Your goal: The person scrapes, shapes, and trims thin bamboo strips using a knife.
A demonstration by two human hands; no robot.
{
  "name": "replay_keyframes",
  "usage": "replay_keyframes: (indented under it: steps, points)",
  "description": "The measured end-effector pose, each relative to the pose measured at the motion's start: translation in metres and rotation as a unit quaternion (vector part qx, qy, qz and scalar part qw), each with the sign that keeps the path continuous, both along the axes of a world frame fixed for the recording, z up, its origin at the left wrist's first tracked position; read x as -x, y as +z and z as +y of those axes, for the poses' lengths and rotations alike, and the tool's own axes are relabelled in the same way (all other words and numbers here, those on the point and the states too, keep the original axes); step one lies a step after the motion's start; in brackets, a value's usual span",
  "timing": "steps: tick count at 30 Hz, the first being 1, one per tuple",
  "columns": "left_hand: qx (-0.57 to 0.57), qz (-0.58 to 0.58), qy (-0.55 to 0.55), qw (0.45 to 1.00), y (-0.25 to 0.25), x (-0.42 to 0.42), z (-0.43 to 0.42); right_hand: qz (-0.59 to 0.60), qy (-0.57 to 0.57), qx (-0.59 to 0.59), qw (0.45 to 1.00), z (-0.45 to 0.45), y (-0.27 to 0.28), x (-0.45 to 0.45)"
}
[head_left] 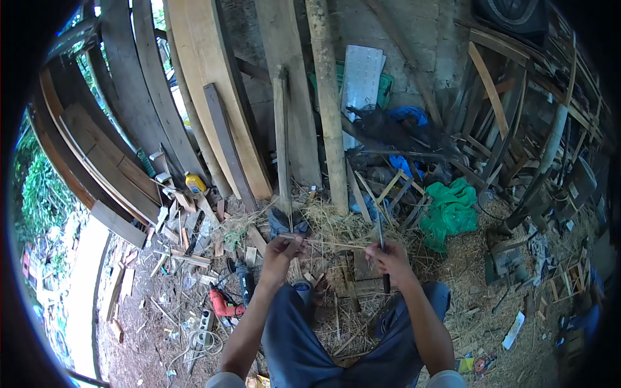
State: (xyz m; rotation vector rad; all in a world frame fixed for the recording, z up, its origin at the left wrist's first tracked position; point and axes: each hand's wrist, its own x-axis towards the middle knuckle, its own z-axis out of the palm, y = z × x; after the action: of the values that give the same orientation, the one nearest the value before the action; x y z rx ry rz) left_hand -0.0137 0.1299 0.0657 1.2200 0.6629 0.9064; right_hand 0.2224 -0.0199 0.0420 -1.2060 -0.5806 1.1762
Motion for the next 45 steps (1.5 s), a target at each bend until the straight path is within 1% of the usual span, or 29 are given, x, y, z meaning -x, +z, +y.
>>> replay_keyframes:
  steps: [1, 2, 3, 4, 5, 6, 8, 9, 12, 14, 16, 18, 19, 20, 21, 22, 24, 25, 28, 30, 34, 36, 38, 39, 40, 41, 42, 44, 45]
  points:
    - [0.018, 0.035, -0.037, 0.999, 0.002, 0.006, -0.002, 0.003, -0.005, 0.0, 1.0, 0.0, -0.001, -0.004]
    - [0.017, 0.037, -0.043, 0.998, 0.003, 0.011, -0.005, 0.038, -0.013, -0.038, 0.998, -0.001, -0.002, -0.008]
    - [0.002, 0.086, -0.097, 0.992, 0.004, 0.017, -0.01, 0.074, -0.021, -0.076, 0.994, -0.001, -0.002, -0.011]
    - [-0.014, 0.133, -0.15, 0.98, 0.003, 0.02, -0.014, 0.074, -0.028, -0.078, 0.994, -0.001, -0.002, -0.013]
    - [-0.002, 0.169, -0.181, 0.969, -0.001, 0.019, -0.019, 0.072, -0.047, -0.088, 0.992, 0.001, 0.0, -0.014]
    - [-0.003, 0.169, -0.186, 0.968, 0.0, 0.017, -0.025, 0.07, -0.066, -0.098, 0.991, 0.002, 0.001, -0.013]
    - [0.011, 0.192, -0.266, 0.945, 0.0, 0.011, -0.044, 0.057, -0.079, -0.092, 0.991, 0.004, 0.003, -0.011]
    - [0.042, 0.15, -0.3, 0.941, -0.008, 0.006, -0.05, 0.044, -0.086, -0.086, 0.992, 0.006, 0.004, -0.01]
    - [0.028, 0.15, -0.305, 0.94, -0.015, -0.007, -0.065, 0.003, -0.074, -0.077, 0.994, 0.01, -0.002, -0.01]
    - [0.047, 0.16, -0.283, 0.945, -0.015, -0.015, -0.067, 0.024, -0.067, -0.09, 0.993, 0.001, 0.01, -0.002]
    - [0.032, 0.135, -0.199, 0.97, -0.016, -0.019, -0.065, 0.047, -0.053, -0.104, 0.992, -0.003, 0.012, 0.01]
    - [0.008, 0.139, -0.176, 0.974, -0.02, -0.023, -0.063, -0.097, 0.05, -0.07, 0.992, -0.008, 0.006, 0.024]
    - [-0.016, 0.144, -0.16, 0.976, -0.022, -0.025, -0.063, -0.099, 0.052, -0.067, 0.991, -0.006, 0.007, 0.029]
    - [-0.013, 0.142, -0.161, 0.977, -0.024, -0.027, -0.064, -0.117, 0.104, -0.044, 0.987, -0.004, 0.009, 0.037]
    - [-0.044, 0.145, -0.158, 0.976, -0.024, -0.027, -0.066, -0.133, 0.155, -0.022, 0.979, -0.004, 0.01, 0.041]
    - [-0.077, 0.148, -0.156, 0.974, -0.025, -0.027, -0.067, -0.133, 0.154, -0.019, 0.979, -0.003, 0.008, 0.039]
    - [-0.076, 0.157, -0.148, 0.973, -0.021, -0.024, -0.07, -0.024, 0.188, 0.012, 0.982, 0.002, 0.003, 0.033]
    - [-0.077, 0.165, -0.141, 0.973, -0.02, -0.022, -0.071, -0.025, 0.189, 0.013, 0.982, 0.003, 0.003, 0.032]
    - [-0.049, 0.152, -0.163, 0.973, -0.021, -0.016, -0.073, -0.061, 0.179, 0.03, 0.982, 0.004, 0.007, 0.027]
    - [-0.025, 0.138, -0.173, 0.975, -0.026, -0.013, -0.075, -0.11, 0.137, 0.052, 0.983, 0.006, 0.014, 0.018]
    - [0.013, 0.113, -0.19, 0.975, -0.03, -0.011, -0.074, -0.107, 0.15, 0.058, 0.981, 0.01, 0.007, 0.014]
    - [0.03, 0.113, -0.202, 0.972, -0.027, -0.003, -0.076, -0.168, 0.077, 0.012, 0.983, 0.009, -0.006, 0.003]
    - [0.046, 0.11, -0.211, 0.97, -0.028, 0.007, -0.08, -0.183, -0.057, 0.053, 0.98, 0.004, 0.004, -0.042]
    - [0.058, 0.119, -0.189, 0.973, -0.03, 0.016, -0.082, -0.183, -0.056, 0.05, 0.98, 0.0, 0.002, -0.053]
    - [0.071, 0.126, -0.164, 0.976, -0.031, 0.025, -0.081, -0.133, -0.064, 0.035, 0.988, -0.002, -0.001, -0.061]
    - [0.077, 0.117, -0.167, 0.976, -0.03, 0.029, -0.076, -0.083, -0.07, 0.022, 0.994, -0.002, -0.005, -0.064]
    - [0.077, 0.115, -0.163, 0.977, -0.031, 0.028, -0.072, -0.085, -0.066, 0.022, 0.994, -0.002, -0.002, -0.055]
    - [0.083, 0.103, -0.151, 0.98, -0.035, 0.02, -0.065, -0.031, -0.054, -0.036, 0.997, -0.001, 0.006, -0.023]
    - [0.083, 0.102, -0.151, 0.98, -0.035, 0.015, -0.063, -0.048, -0.033, -0.033, 0.998, 0.002, 0.005, -0.012]
